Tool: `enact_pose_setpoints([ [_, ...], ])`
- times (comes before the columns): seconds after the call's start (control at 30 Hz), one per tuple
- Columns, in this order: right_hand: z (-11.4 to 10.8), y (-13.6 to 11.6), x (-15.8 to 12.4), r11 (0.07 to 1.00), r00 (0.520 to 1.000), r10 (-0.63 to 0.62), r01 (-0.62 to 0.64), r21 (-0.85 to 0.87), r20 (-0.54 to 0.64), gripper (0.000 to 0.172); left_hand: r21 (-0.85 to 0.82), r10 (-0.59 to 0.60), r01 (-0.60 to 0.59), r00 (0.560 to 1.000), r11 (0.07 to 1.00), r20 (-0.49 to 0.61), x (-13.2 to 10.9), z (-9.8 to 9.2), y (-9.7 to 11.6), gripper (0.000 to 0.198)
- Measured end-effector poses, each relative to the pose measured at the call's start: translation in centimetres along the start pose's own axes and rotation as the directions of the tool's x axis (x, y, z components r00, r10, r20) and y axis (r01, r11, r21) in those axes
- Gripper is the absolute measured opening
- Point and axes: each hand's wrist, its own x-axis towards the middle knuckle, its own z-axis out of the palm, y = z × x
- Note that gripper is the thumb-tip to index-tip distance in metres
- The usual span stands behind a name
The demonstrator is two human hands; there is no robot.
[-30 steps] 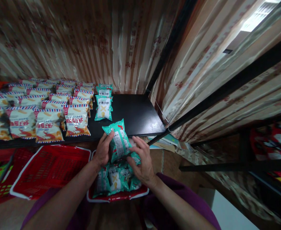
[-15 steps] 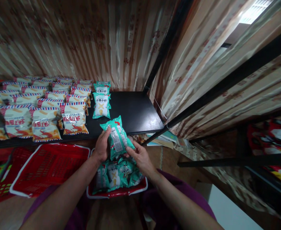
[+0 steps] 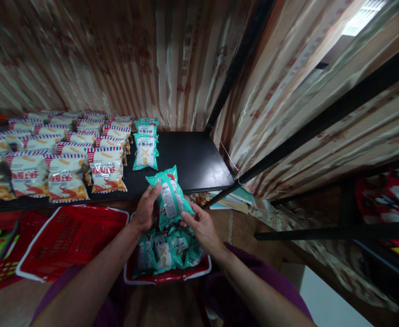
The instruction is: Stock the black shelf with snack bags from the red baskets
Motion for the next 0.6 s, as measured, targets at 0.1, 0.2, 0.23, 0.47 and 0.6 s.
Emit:
enact_pose_setpoints([
  [0.1, -0.17, 0.00, 0.03, 1.000, 1.000, -0.003, 0.003, -0.024, 0.004, 0.039, 0.032, 0.024, -0.025, 1.000, 0.999, 0.013, -0.30, 0.26, 0.32, 0.032],
  [0.2, -0.19, -0.19, -0.05, 0.999, 1.000, -0.012, 0.012, -0.039, 0.010, 0.038, 0.043, 0.047, -0.046, 0.999, 0.998, -0.008, -0.19, 0.22, 0.25, 0.030],
  [0.23, -0.15, -0.25, -0.09, 0.999, 1.000, -0.015, 0.015, -0.043, 0.011, 0.038, 0.041, 0.052, -0.051, 0.998, 0.998, -0.018, -0.10, 0.16, 0.18, 0.029],
  [0.47, 0.06, -0.14, -0.22, 0.998, 1.000, -0.007, 0.009, -0.060, 0.028, 0.039, -0.001, 0.036, -0.036, 0.996, 0.999, -0.085, 0.19, -0.03, 0.14, 0.030],
  [0.6, -0.12, -0.87, -0.39, 0.996, 0.994, -0.062, 0.067, -0.052, 0.093, 0.036, -0.037, -0.006, 0.002, 0.993, 0.999, -0.117, 0.20, -0.05, 0.18, 0.032],
])
